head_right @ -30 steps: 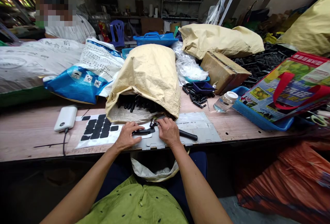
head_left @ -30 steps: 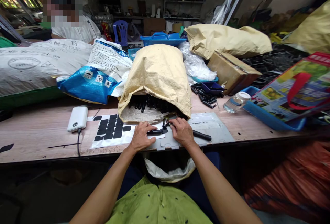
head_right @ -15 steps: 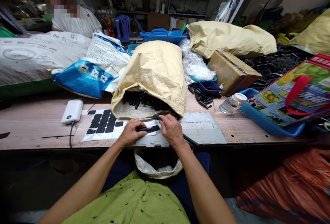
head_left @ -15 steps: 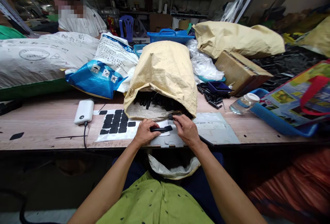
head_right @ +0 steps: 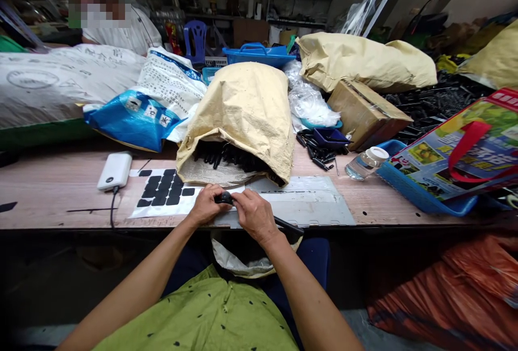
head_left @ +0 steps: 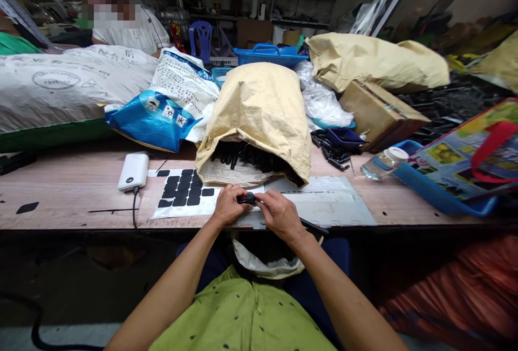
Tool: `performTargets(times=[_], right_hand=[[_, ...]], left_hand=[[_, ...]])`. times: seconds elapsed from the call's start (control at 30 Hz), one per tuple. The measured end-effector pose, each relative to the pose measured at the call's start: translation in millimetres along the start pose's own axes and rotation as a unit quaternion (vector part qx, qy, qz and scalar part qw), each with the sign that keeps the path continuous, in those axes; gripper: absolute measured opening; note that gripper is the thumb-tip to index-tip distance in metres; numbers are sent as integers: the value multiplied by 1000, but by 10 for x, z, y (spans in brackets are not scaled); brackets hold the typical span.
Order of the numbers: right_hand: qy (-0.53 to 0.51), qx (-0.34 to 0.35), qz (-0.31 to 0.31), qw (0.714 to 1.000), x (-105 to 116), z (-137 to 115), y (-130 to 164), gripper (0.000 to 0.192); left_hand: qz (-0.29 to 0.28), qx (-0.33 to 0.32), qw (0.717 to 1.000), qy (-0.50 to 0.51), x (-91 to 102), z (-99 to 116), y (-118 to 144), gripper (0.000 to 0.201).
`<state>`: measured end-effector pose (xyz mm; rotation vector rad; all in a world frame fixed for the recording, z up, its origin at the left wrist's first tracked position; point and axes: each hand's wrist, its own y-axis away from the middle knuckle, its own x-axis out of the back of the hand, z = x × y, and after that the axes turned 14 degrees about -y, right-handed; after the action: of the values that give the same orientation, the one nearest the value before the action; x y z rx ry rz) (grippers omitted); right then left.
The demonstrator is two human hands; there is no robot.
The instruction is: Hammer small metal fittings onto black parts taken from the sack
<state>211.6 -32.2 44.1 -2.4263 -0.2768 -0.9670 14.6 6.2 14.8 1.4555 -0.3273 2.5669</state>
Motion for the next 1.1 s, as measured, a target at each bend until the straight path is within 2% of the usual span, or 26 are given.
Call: performTargets(times=[0.1,0.23,0.4,0.57,0.63,0.83,1.1], right_hand=[[12,-15,-4,1000,28,12,4,25],[0,-18,40,999,101,39,13,26],[-2,-28,21,999,122,83,54,23],[-10,-43,71,997,198,250,11,23],[11,-51,75,996,234,382,-6,23],[100,-61,34,993,218,737,18,21],[147,-64,43,986,138,750,42,22]], left_hand=[[6,-3,1000,9,-14,-12,3,15],[13,0,1000,28,-54,-39,2,21],[14,4,1000,22,-65,-44,2,19],[6,-14,1000,5,-20,-31,14,20],[5,-18,1000,2,-5,-28,19,21],[8,-18,1000,5,-1,-24,23,22],[3,-17,1000,-2,-23,-29,24,21]])
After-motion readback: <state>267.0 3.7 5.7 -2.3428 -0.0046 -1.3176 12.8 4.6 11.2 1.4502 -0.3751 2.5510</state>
